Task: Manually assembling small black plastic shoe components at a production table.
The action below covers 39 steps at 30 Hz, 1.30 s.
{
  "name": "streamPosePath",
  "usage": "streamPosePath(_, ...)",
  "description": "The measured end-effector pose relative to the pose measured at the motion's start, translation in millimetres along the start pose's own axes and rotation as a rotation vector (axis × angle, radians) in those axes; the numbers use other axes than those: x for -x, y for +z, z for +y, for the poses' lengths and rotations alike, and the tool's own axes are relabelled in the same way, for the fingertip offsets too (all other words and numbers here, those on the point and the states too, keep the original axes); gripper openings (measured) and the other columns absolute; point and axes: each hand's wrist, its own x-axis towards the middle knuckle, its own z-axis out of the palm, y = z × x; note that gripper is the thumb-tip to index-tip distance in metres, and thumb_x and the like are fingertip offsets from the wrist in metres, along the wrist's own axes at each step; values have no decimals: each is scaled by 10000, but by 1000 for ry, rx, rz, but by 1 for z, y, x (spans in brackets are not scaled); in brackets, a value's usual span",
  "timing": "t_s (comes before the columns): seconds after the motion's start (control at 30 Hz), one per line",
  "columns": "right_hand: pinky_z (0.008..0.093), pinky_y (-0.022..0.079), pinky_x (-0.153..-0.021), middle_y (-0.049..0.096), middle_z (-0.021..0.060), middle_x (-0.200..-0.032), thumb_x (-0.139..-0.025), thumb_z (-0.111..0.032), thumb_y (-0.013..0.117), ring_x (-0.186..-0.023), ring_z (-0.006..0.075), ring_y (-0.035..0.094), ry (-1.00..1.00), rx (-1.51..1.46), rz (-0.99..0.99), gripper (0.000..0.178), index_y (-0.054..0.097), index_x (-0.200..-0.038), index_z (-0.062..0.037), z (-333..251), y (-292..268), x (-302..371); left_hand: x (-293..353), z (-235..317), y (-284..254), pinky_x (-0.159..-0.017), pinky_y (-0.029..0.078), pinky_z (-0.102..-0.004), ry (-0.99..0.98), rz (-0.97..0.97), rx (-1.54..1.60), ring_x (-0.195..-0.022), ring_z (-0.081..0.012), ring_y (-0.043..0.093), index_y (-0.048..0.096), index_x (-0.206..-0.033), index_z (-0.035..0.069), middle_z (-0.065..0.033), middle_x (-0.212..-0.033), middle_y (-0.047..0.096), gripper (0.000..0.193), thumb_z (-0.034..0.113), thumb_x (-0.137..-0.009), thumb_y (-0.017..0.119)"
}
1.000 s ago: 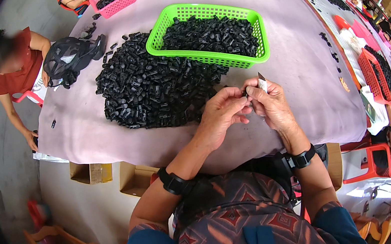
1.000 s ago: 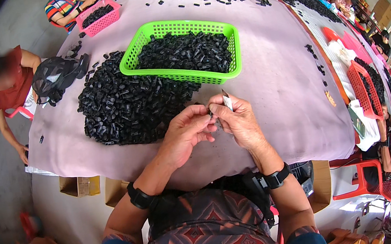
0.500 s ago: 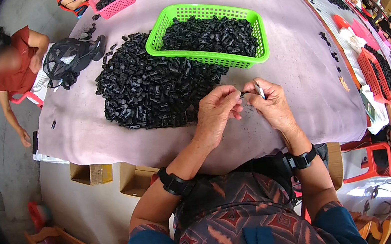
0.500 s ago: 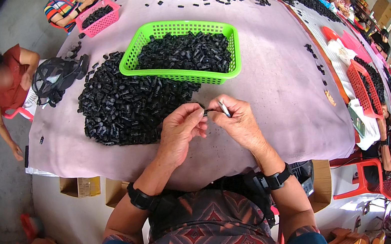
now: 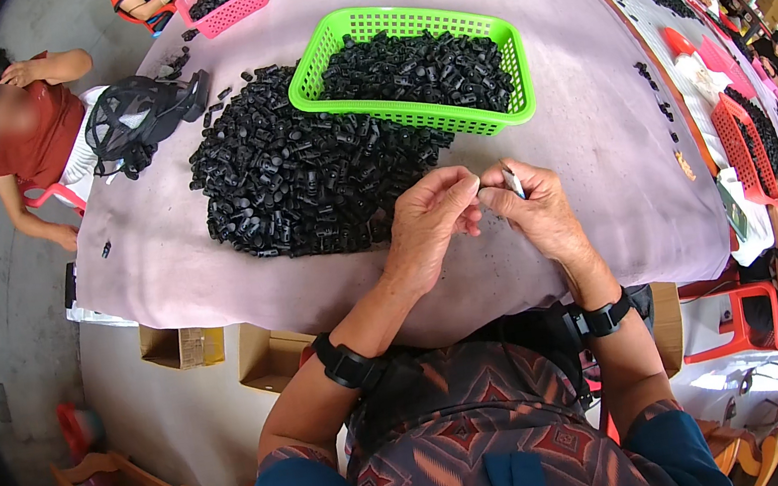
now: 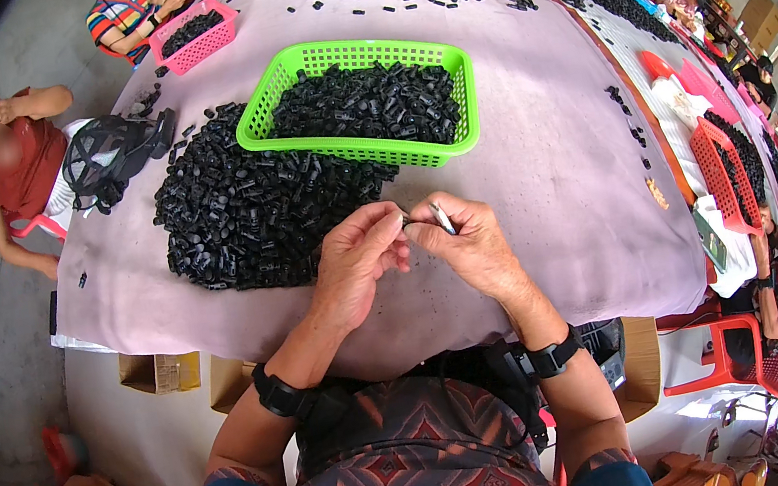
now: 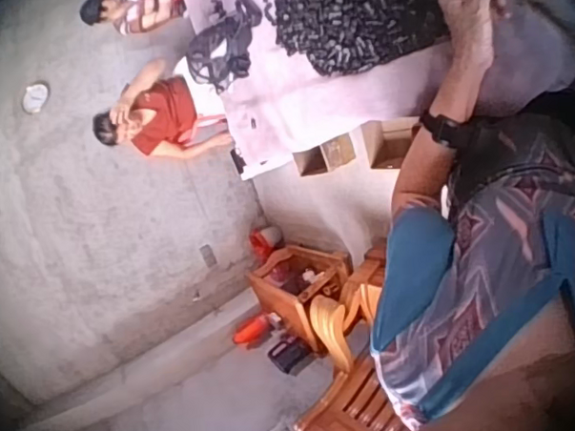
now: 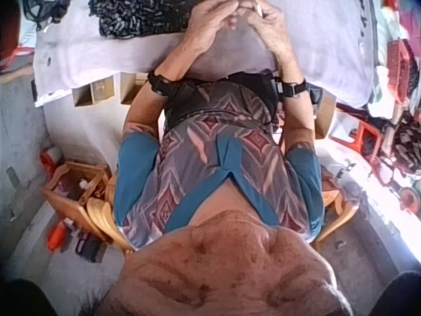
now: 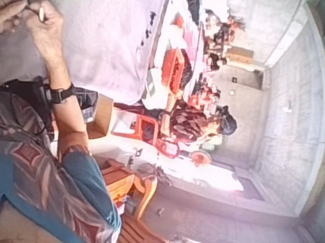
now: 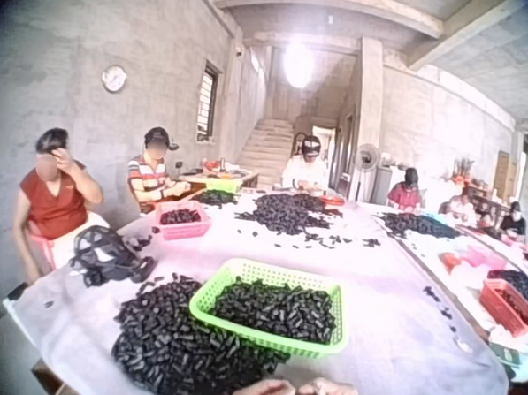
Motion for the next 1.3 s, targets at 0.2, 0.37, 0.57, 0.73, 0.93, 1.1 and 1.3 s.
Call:
streamPosePath(0.2,196,393,-561,577,-34,-724,-836,-121,628,-646,28,468,37,-142,-31,100,603,-862,-28,-4,-2,1,0,-2,-3,-623,466,-263,18,-89,101,-734,-89,536,559,-1046,29,-20,-874,566,190,135,-889,548)
streamPosePath(0.37,161,277,-423,564,-52,-698,-834,-188,640,-538,4,409,133,-158,-18,123,612,-859,-70,-3,-3,1,-1,-1,-3,-624,466,-267,4,-109,128,-733,-92,534,557,-1048,26,-19,-875,564,192,131,-887,551)
streamPosePath(0.57,164,265,-412,532,-61,-643,-819,-195,658,-510,7,391,183,-172,-62,130,609,-832,-75,-5,-3,1,-1,-1,-3,-611,457,-260,-14,-82,96,-696,-99,531,565,-1033,19,-19,-844,564,189,134,-883,560)
streamPosePath(0.73,169,256,-403,513,-58,-603,-819,-190,658,-496,11,389,216,-277,-56,129,606,-806,-72,0,-2,2,-1,-3,-4,-601,447,-254,-36,-75,84,-670,-105,528,576,-1014,11,-23,-812,566,189,141,-877,571)
streamPosePath(0.93,185,392,-485,544,-19,-670,-812,-89,648,-591,48,515,99,-244,-52,89,583,-843,-38,-2,4,1,-3,-7,-5,-602,444,-253,-89,-57,146,-655,-104,520,583,-992,18,-18,-785,568,183,163,-881,567)
streamPosePath(1.1,235,501,-641,574,19,-764,-797,14,631,-690,90,578,-48,-308,-6,142,563,-921,8,-6,8,2,-2,-7,-4,-598,434,-244,-143,-71,193,-651,-77,501,597,-921,66,20,-744,557,163,221,-889,557)
streamPosePath(1.3,235,508,-629,598,29,-788,-817,5,610,-703,94,589,-25,-238,-108,138,586,-953,18,0,4,3,-1,-9,-2,-591,426,-257,-217,-163,254,-647,-69,480,597,-886,88,35,-745,546,208,288,-898,539)
